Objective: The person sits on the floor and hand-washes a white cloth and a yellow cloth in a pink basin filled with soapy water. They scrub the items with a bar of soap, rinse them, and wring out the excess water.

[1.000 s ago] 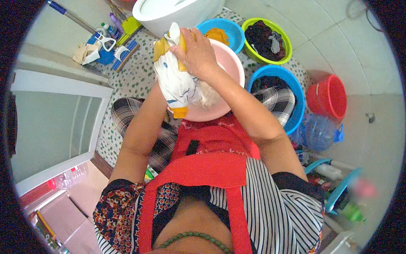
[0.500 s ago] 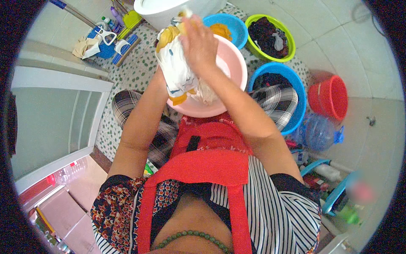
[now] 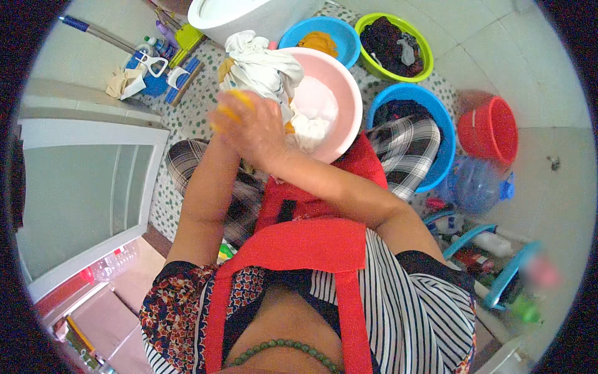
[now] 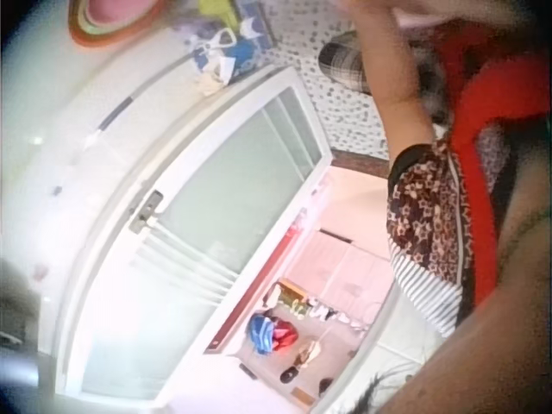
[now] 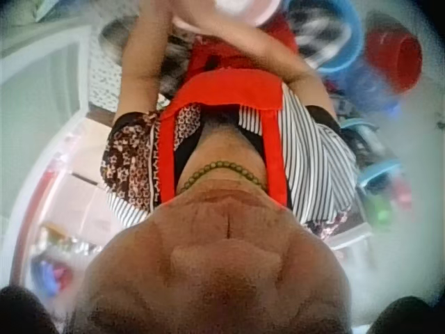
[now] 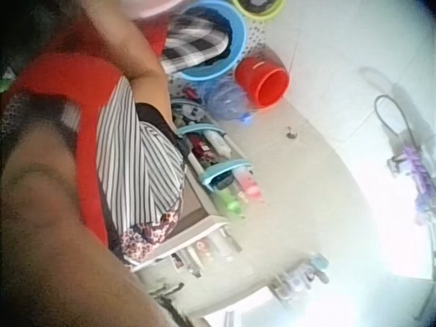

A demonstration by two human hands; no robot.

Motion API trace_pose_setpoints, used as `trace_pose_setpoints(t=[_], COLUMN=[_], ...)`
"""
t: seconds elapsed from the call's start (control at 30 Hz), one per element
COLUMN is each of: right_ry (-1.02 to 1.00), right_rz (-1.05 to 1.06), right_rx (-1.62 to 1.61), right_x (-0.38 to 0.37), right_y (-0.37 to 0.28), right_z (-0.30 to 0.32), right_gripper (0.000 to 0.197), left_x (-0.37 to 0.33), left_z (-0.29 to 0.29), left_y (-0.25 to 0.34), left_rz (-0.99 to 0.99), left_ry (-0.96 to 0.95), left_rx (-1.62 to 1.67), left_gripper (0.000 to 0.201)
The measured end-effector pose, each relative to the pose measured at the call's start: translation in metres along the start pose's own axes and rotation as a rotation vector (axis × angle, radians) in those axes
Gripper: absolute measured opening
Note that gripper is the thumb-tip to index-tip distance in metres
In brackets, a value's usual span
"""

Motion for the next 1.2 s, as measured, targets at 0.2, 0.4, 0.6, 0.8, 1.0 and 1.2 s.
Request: trace_pose_setpoints(t=[0.2, 0.4, 0.6, 0.8, 1.0, 1.2], right_ry=[0.339, 0.224, 0.434, 0.014, 0.047, -0.049], right_rz=[-0.503, -1.02, -0.497, 0.223, -0.347, -0.128], right_rx=[-0.359, -1.216, -0.561, 0.094, 0.116, 0.087], right_x=[-0.036, -0.035, -0.065, -0.062, -0.1, -0.076], right_y=[0.104, 0.147, 0.131, 0.06, 0.144, 0.055], right_z=[0.0, 0.003, 0.062, 0.02, 0.002, 0.001], right_gripper=[0.056, 0.047, 0.05, 0.043, 0.039, 0.043], left_x=[-0.005, -0.039, -0.042, -0.039, -0.04, -0.016], left_z=[0.052, 0.093, 0.09, 0.08, 0.1, 0.002], left_y=[0.039, 0.07, 0.069, 0.065, 0.059, -0.017], left_rz=[-0.083, -0.231, -0.279, -0.421, -0.221, 0.467], left_ry=[0.15, 0.143, 0.183, 0.248, 0.284, 0.117], left_rx=[0.235, -0.106, -0.16, -0.13, 0.426, 2.147], left_gripper=[0.052, 0.032, 0.032, 0.034, 0.039, 0.041])
Point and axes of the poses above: each hand's wrist, its own x-axis away from the middle knuckle, its own z-axis out of the back of the hand, y = z × x, the point moved 5 cm from there along -x, towards the middle knuckle, and after that the axes turned 6 degrees about x, right-handed, at the moved point
